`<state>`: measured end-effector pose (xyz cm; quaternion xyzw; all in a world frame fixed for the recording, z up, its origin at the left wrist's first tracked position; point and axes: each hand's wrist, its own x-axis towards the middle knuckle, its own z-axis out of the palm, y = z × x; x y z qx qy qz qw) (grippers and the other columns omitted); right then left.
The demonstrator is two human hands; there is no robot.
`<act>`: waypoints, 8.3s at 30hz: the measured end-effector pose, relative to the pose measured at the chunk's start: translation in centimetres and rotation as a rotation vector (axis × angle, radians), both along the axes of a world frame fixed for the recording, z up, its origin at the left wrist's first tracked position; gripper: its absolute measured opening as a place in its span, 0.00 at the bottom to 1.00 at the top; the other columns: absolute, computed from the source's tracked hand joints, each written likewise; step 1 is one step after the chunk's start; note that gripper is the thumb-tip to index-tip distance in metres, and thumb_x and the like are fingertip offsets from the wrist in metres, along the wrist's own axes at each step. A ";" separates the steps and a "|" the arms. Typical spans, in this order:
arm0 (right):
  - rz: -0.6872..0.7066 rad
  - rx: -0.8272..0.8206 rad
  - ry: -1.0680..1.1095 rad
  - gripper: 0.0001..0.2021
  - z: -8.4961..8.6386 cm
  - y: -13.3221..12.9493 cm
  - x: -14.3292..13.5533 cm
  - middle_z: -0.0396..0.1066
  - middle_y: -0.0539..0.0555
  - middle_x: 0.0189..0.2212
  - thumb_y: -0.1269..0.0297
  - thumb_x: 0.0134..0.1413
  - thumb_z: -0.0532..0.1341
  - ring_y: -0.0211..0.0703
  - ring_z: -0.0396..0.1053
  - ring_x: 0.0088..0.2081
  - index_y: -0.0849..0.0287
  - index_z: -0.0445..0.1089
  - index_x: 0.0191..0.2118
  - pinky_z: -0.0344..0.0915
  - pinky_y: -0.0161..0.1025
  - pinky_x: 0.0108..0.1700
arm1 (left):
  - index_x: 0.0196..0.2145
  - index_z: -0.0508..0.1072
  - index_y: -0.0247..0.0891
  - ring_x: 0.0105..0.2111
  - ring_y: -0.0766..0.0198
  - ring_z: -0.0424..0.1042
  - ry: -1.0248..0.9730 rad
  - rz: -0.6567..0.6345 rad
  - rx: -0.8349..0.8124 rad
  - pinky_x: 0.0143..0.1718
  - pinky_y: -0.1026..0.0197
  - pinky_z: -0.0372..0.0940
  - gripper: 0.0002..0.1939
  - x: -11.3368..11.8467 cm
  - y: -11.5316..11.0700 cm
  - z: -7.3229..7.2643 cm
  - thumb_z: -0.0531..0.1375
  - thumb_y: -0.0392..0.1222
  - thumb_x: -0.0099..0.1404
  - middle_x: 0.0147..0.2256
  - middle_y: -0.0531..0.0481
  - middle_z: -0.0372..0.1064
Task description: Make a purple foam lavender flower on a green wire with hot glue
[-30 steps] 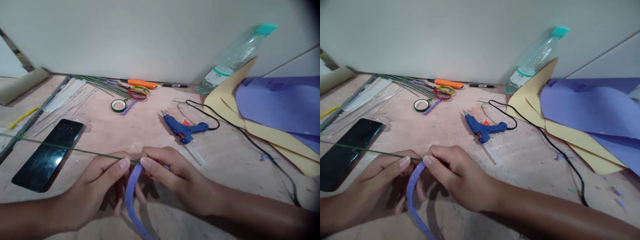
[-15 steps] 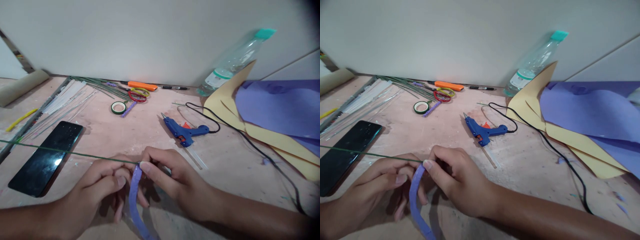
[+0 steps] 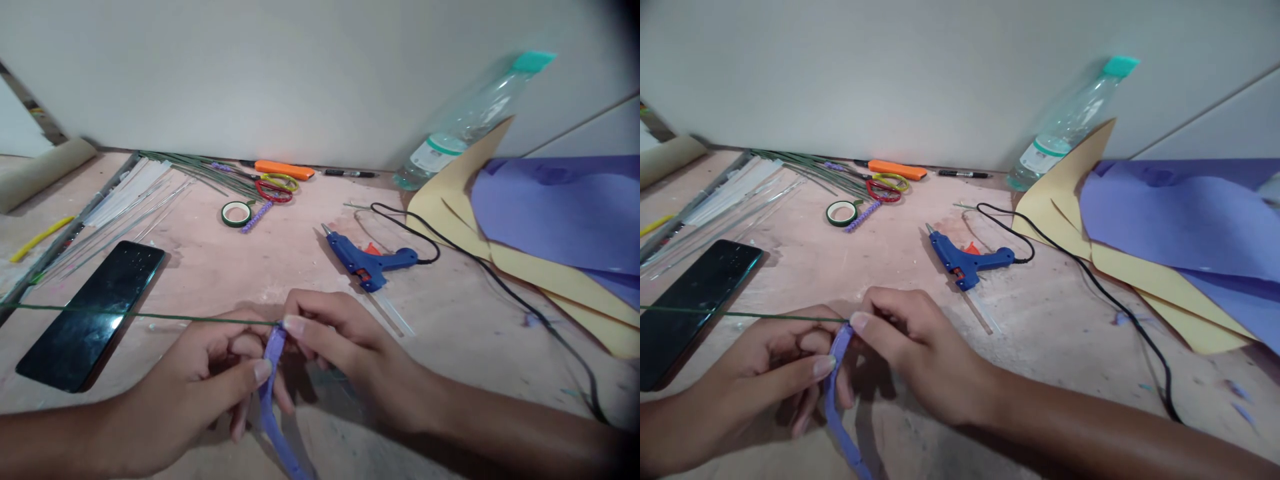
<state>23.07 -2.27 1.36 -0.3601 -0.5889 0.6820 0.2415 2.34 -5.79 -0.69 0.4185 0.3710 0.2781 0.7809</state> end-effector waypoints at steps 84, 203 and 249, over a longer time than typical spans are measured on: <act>0.060 0.497 -0.054 0.18 0.6 0.1 0.7 0.69 0.49 0.24 0.63 0.75 0.52 0.31 0.66 0.26 0.63 0.71 0.33 0.64 0.29 0.30 | 0.39 0.74 0.36 0.19 0.73 0.68 -0.050 0.035 0.098 0.21 0.73 0.64 0.19 -0.7 0.2 -1.2 0.57 0.56 0.76 0.26 0.51 0.72; 0.021 0.277 0.029 0.11 0.7 -0.6 0.0 0.75 0.49 0.25 0.66 0.71 0.60 0.31 0.68 0.27 0.63 0.71 0.35 0.66 0.27 0.32 | 0.33 0.79 0.34 0.14 0.71 0.65 -0.063 0.139 -0.023 0.16 0.70 0.60 0.24 0.3 0.4 0.1 0.60 0.60 0.70 0.25 0.46 0.79; -0.012 0.144 -0.073 0.11 -1.8 1.2 0.2 0.72 0.51 0.29 0.60 0.57 0.66 0.35 0.65 0.27 0.61 0.69 0.40 0.60 0.32 0.28 | 0.39 0.78 0.35 0.18 0.69 0.64 0.172 0.201 0.115 0.19 0.69 0.58 0.25 0.1 0.9 -0.9 0.54 0.60 0.75 0.24 0.51 0.68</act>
